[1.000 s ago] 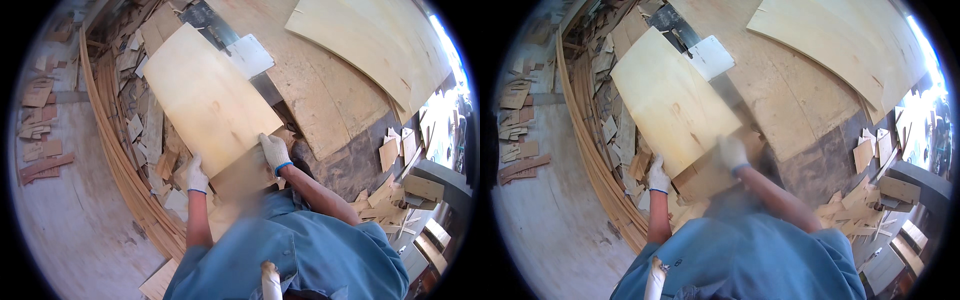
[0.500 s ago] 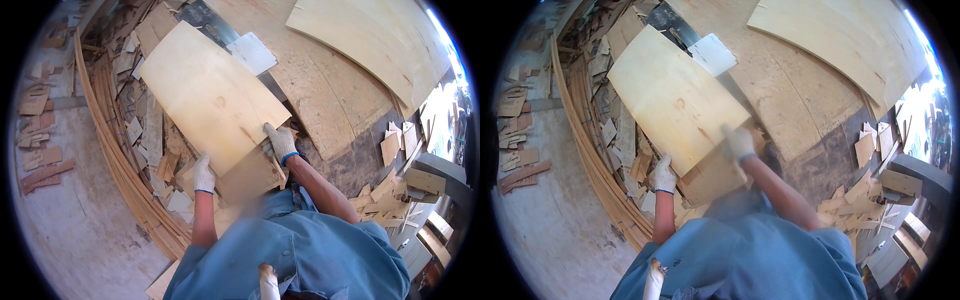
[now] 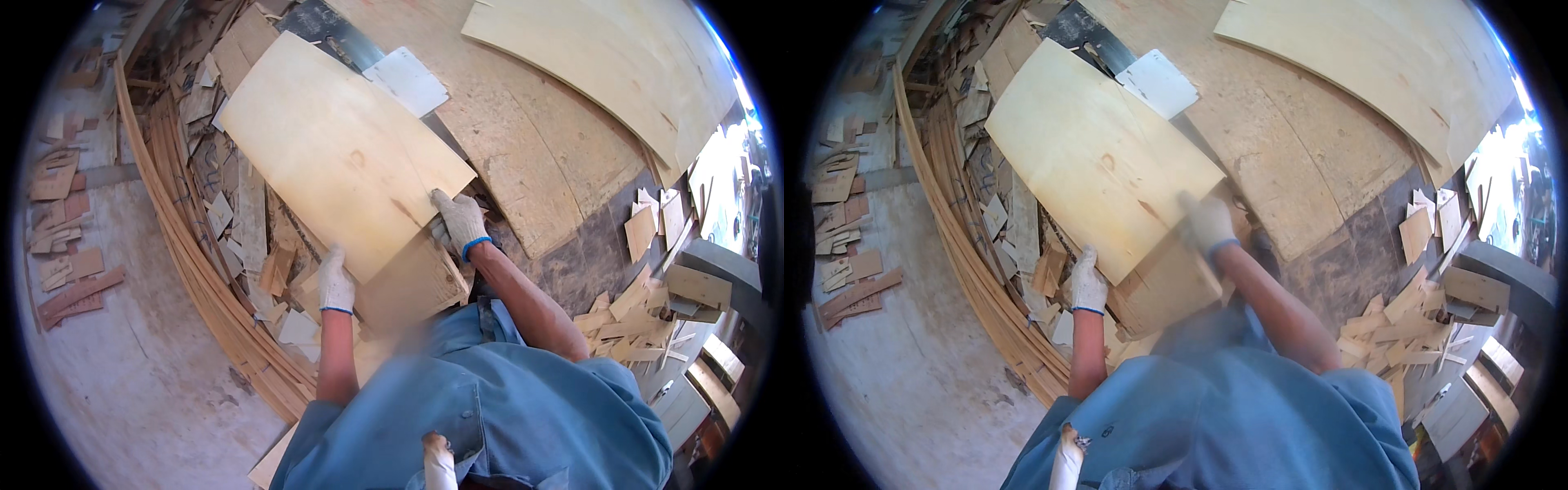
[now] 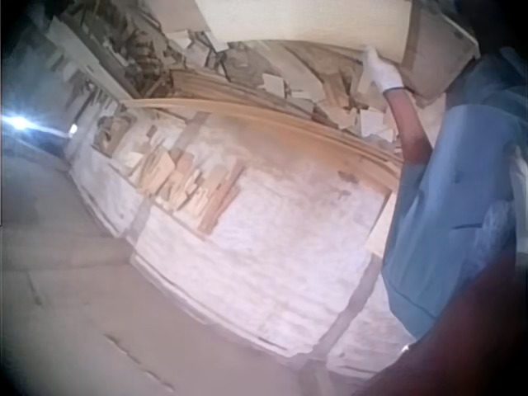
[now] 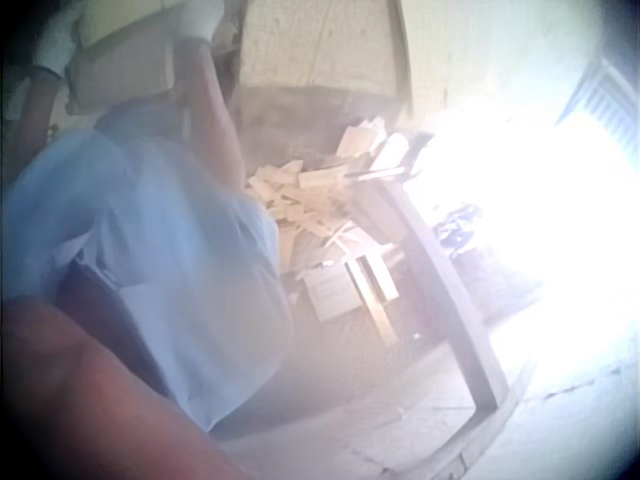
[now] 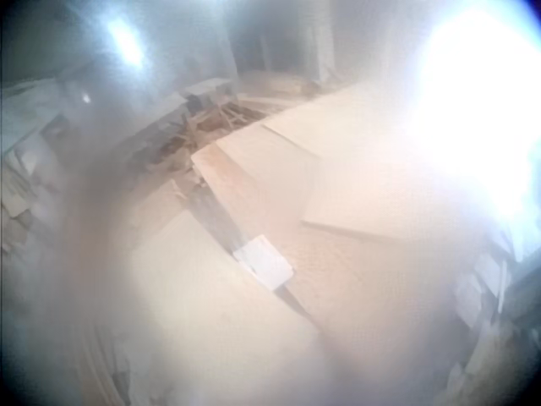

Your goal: The person sands a rectangular wooden board by hand on a workbench, repeatedly flipping and repositioning it to smooth different edges and surfaces. The person then places a smaller reddish board on the larger board and marks its outline with a red pencil.

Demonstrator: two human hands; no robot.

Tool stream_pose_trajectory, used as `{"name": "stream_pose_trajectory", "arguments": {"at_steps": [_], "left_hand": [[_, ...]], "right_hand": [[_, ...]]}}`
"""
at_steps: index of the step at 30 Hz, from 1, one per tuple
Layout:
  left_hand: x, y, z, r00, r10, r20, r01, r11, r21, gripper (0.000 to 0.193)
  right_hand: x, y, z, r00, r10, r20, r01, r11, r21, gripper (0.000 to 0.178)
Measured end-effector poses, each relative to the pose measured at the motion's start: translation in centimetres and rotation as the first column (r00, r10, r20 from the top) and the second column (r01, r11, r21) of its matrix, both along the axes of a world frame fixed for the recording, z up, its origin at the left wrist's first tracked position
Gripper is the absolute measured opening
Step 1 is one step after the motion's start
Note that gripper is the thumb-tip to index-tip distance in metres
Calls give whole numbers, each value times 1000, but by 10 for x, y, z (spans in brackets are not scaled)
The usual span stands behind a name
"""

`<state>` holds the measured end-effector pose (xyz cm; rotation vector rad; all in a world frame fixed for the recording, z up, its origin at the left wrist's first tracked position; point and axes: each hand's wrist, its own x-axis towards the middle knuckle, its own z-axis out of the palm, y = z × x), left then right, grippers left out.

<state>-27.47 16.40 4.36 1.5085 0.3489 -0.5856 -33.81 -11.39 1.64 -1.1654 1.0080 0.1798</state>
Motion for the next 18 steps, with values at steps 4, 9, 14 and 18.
{"name": "stream_pose_trajectory", "arguments": {"at_steps": [4,9,14,18], "left_hand": [[3,1,-6,997,-43,71,42,999,12,39],[14,-3,-9,994,-72,83,68,996,49,35],[18,-23,1,988,139,-74,-146,984,-105,37],[13,0,-21,990,-55,129,38,990,136,37]], "right_hand": [[9,-3,9,1000,29,4,-29,999,-37,36],[7,0,-67,863,228,450,38,860,-509,35],[12,-4,-66,887,188,422,29,889,-457,35],[-12,2,-28,925,310,221,-187,876,-444,32]]}}
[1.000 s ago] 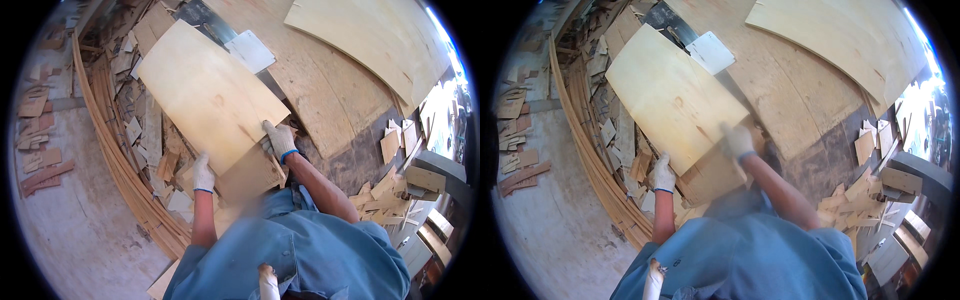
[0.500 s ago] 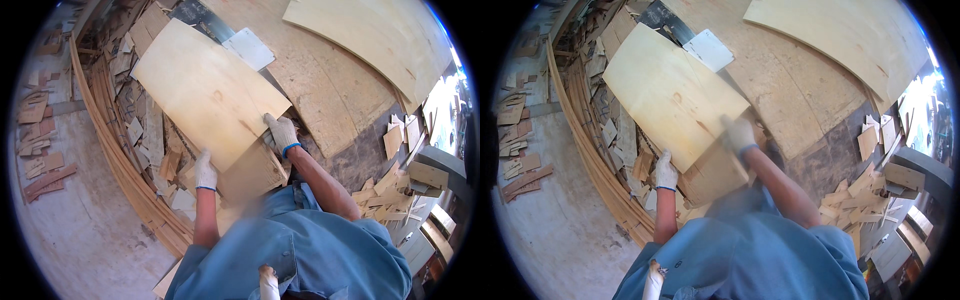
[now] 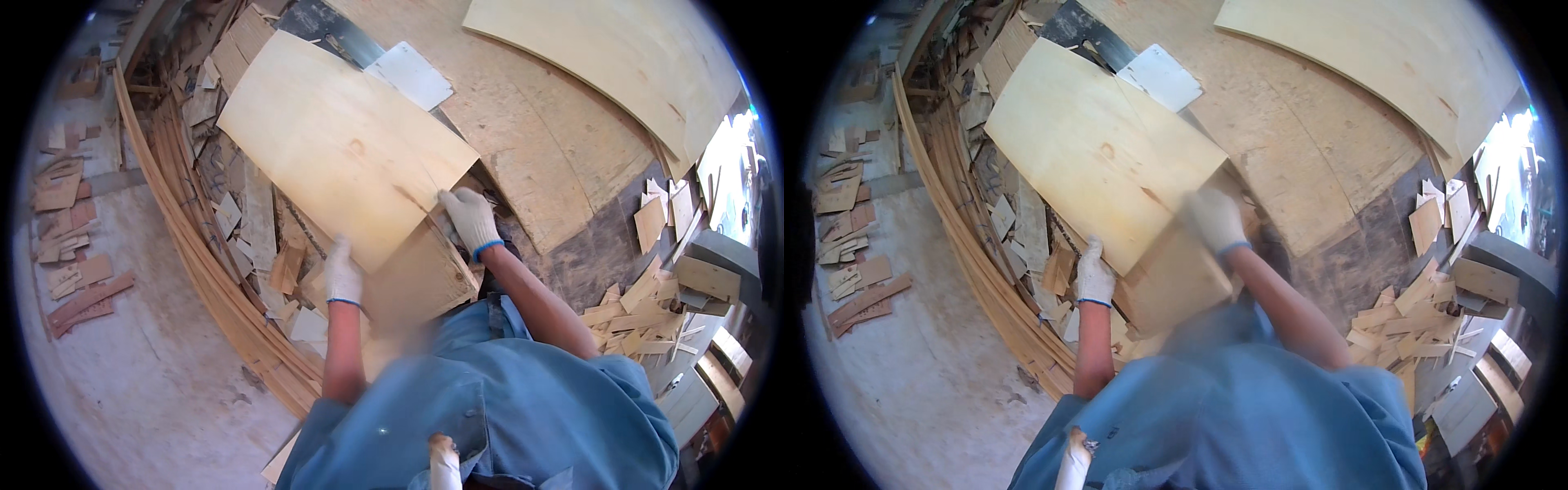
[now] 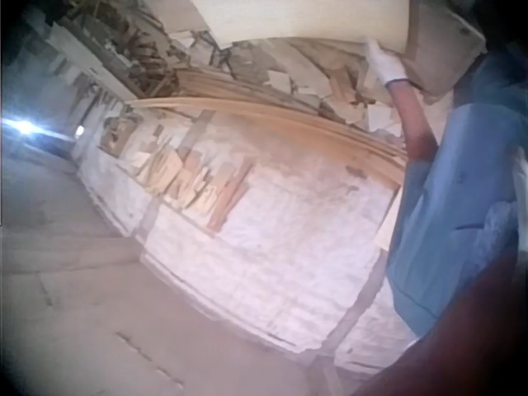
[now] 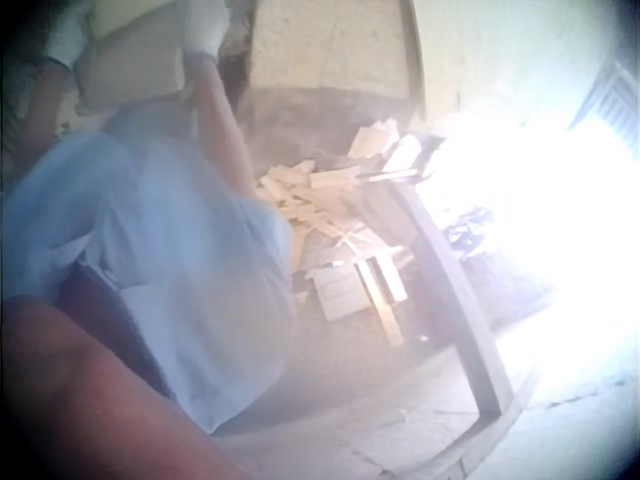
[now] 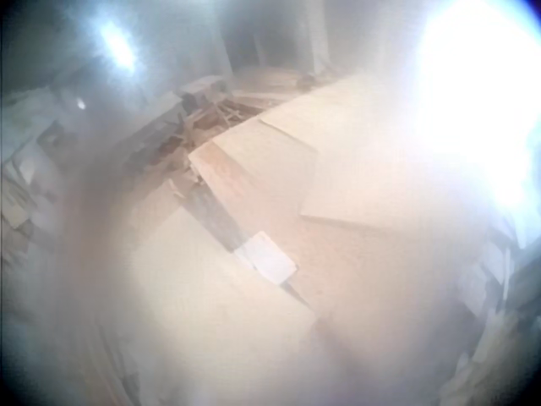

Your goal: The person sands a rectangular wooden board by hand on a workbench, repeatedly flipping and repositioning it to smooth different edges and surfaces. The person then places a smaller reddish board on the larger board and marks its outline with a red pencil.

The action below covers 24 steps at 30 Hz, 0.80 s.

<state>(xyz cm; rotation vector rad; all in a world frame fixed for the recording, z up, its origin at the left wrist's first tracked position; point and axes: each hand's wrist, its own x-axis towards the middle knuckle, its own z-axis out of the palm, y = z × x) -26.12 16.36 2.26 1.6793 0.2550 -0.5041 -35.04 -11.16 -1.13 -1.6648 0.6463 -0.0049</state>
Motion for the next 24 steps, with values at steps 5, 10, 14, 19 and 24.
{"name": "stream_pose_trajectory", "arguments": {"at_steps": [5,10,14,19,24], "left_hand": [[4,3,3,987,-7,-163,1,999,-39,36],[0,20,-13,958,-247,-144,234,967,-98,43],[-10,35,-30,900,-430,70,417,897,147,41],[-26,11,-9,950,-310,-30,311,946,92,38],[-23,-2,11,957,-262,-123,267,963,31,38]], "right_hand": [[-40,28,5,989,138,48,-137,990,-24,32],[-18,38,37,961,2,-275,111,912,396,34],[-21,44,26,964,-36,-264,139,914,382,34],[-17,42,44,948,-87,-306,233,844,483,34],[-10,40,51,935,-81,-346,248,847,470,35]]}}
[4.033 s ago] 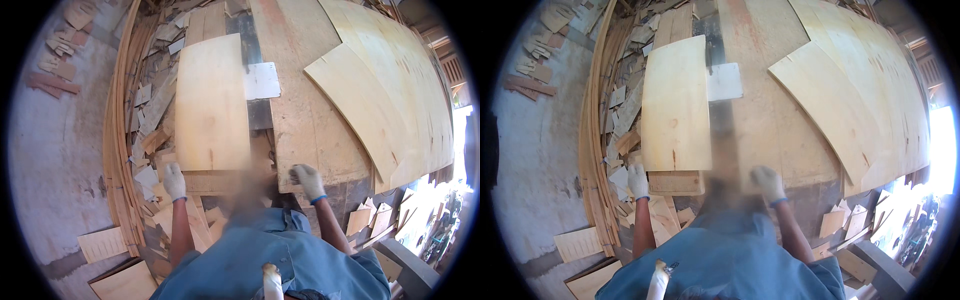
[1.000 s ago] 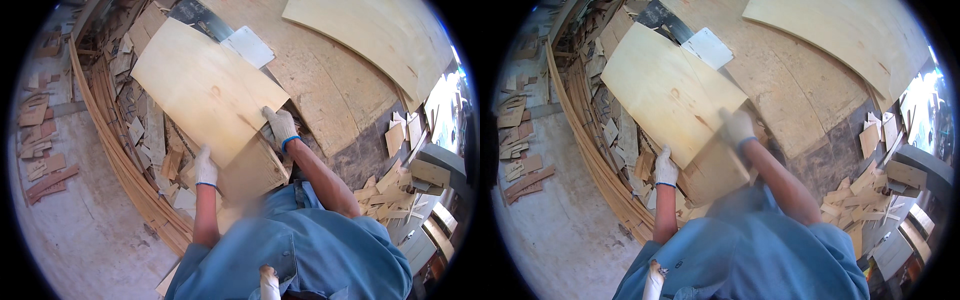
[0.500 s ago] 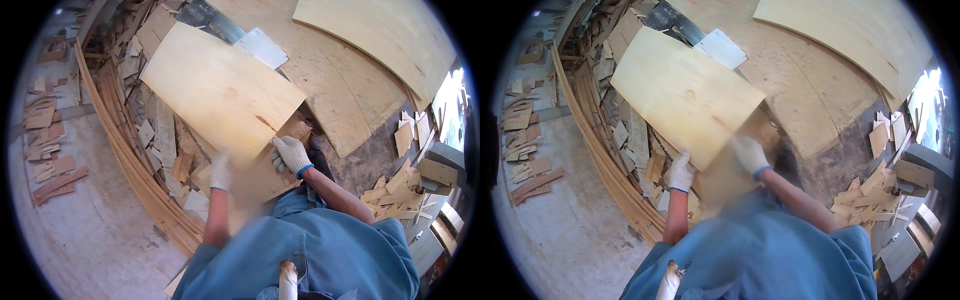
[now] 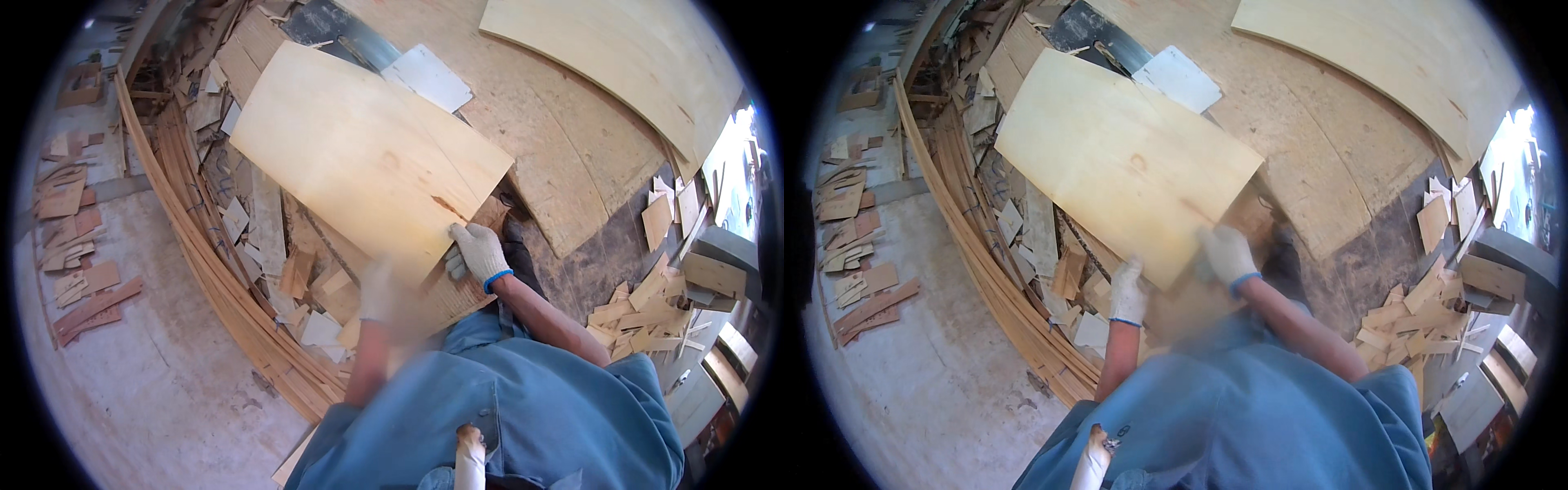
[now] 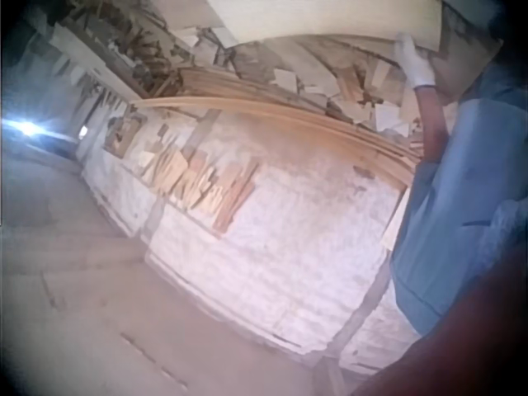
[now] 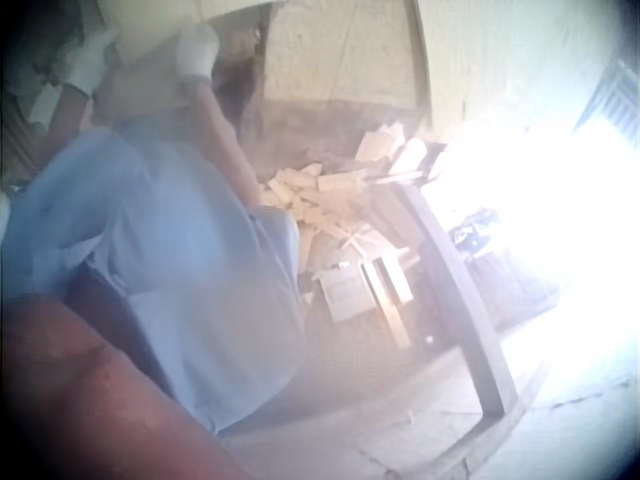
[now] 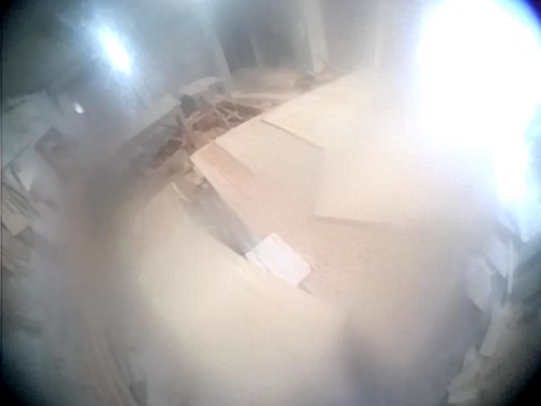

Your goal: The person sands a rectangular wooden board by hand on a workbench, repeatedly flipping and repositioning it to smooth different edges and surfaces. The person then places a smaller reddish board on the larger board and marks its outline with a red pencil.

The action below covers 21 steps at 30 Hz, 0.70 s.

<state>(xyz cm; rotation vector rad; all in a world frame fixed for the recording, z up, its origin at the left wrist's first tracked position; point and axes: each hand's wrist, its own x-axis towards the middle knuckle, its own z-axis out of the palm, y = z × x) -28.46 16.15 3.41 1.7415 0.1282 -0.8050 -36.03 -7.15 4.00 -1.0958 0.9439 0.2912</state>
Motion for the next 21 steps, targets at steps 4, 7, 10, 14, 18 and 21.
{"name": "stream_pose_trajectory", "arguments": {"at_steps": [4,7,10,14,18,21], "left_hand": [[12,11,-16,971,-185,155,161,975,152,36],[20,6,-19,999,24,-26,-24,1000,-2,34],[26,6,-28,970,166,-178,-181,981,-72,36],[30,6,-25,969,158,-189,-178,980,-92,37],[31,-6,-10,960,174,-220,-201,974,-105,38],[32,-5,-10,974,134,-185,-160,978,-136,38]], "right_hand": [[3,1,-43,993,115,41,-102,968,-229,37],[12,2,-49,989,131,65,-107,952,-289,38],[23,3,-39,997,71,39,-62,977,-205,38],[14,3,-48,966,208,155,-143,925,-351,37],[-1,19,-72,926,324,194,-213,873,-438,38],[7,31,-72,935,310,172,-212,878,-430,39]]}}
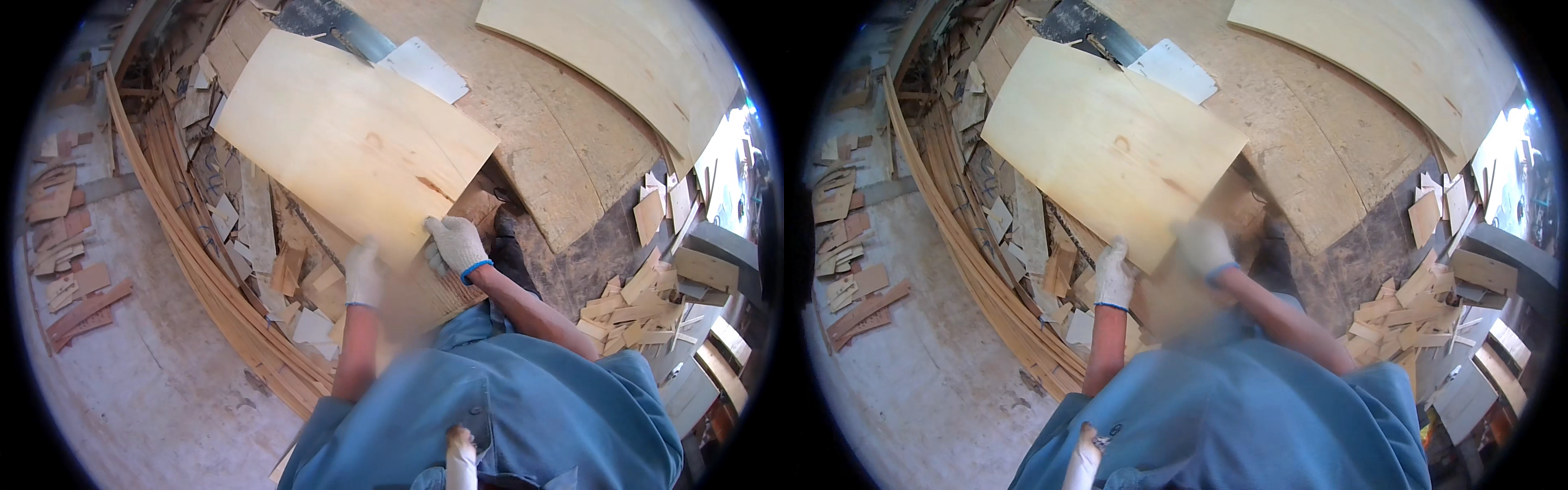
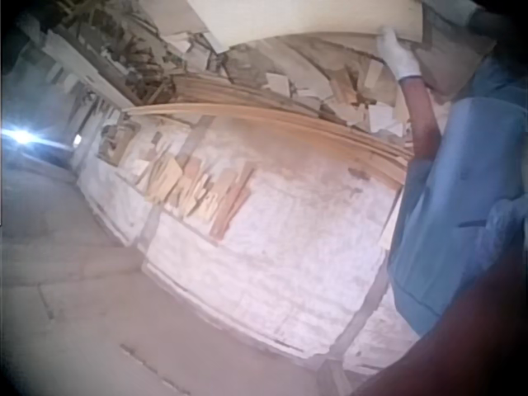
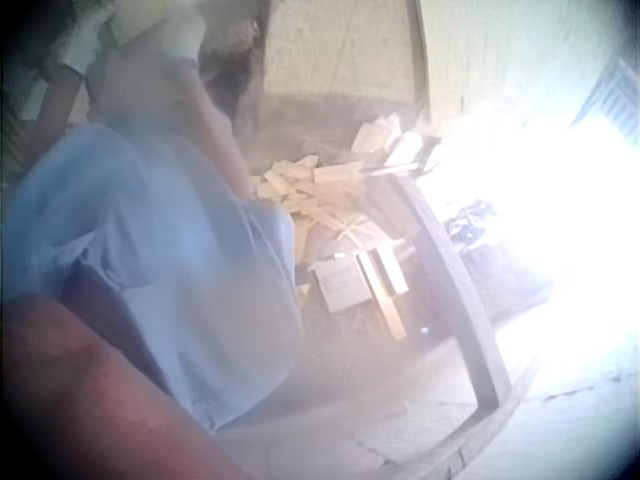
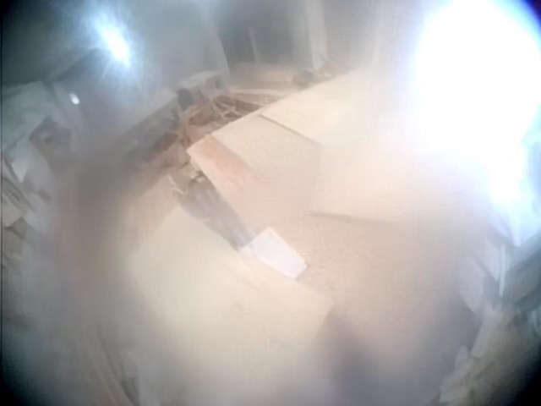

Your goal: The person sands a rectangular wooden board by hand on a workbench, repeatedly flipping and repositioning it to smooth different edges and surfaces. The person then places a smaller reddish board on the larger board and marks its outline with a red pencil.

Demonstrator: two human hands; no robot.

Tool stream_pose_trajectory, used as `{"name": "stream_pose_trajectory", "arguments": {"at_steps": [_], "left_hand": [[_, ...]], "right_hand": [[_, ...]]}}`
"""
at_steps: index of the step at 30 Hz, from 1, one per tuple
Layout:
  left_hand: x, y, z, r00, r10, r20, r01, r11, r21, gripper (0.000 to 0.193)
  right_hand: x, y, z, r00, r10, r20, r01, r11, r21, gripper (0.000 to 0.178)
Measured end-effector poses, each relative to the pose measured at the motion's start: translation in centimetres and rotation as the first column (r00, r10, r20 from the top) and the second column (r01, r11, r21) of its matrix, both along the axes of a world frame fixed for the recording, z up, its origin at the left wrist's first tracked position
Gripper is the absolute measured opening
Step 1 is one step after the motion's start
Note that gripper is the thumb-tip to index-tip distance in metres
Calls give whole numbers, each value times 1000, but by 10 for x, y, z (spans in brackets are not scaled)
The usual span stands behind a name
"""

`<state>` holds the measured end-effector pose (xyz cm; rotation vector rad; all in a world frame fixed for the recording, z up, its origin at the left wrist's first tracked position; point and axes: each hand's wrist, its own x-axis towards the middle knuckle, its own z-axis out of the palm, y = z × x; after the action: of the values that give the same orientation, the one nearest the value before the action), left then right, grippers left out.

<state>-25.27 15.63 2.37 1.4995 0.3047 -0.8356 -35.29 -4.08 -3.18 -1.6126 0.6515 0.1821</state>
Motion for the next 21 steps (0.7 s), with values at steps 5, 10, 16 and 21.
{"name": "stream_pose_trajectory", "arguments": {"at_steps": [5,10,16,21], "left_hand": [[9,-14,24,998,33,-44,-34,999,-26,42],[17,-14,17,996,76,-42,-78,995,-69,41],[27,-16,12,988,126,-89,-125,992,17,41],[36,-19,21,1000,16,24,-17,998,60,41]], "right_hand": [[13,-5,23,1000,-3,-30,4,1000,22,40],[24,-6,23,1000,-12,-12,12,1000,5,41],[37,-11,34,1000,-16,-22,16,1000,-4,42],[47,-12,32,999,-48,3,48,999,20,42]]}}
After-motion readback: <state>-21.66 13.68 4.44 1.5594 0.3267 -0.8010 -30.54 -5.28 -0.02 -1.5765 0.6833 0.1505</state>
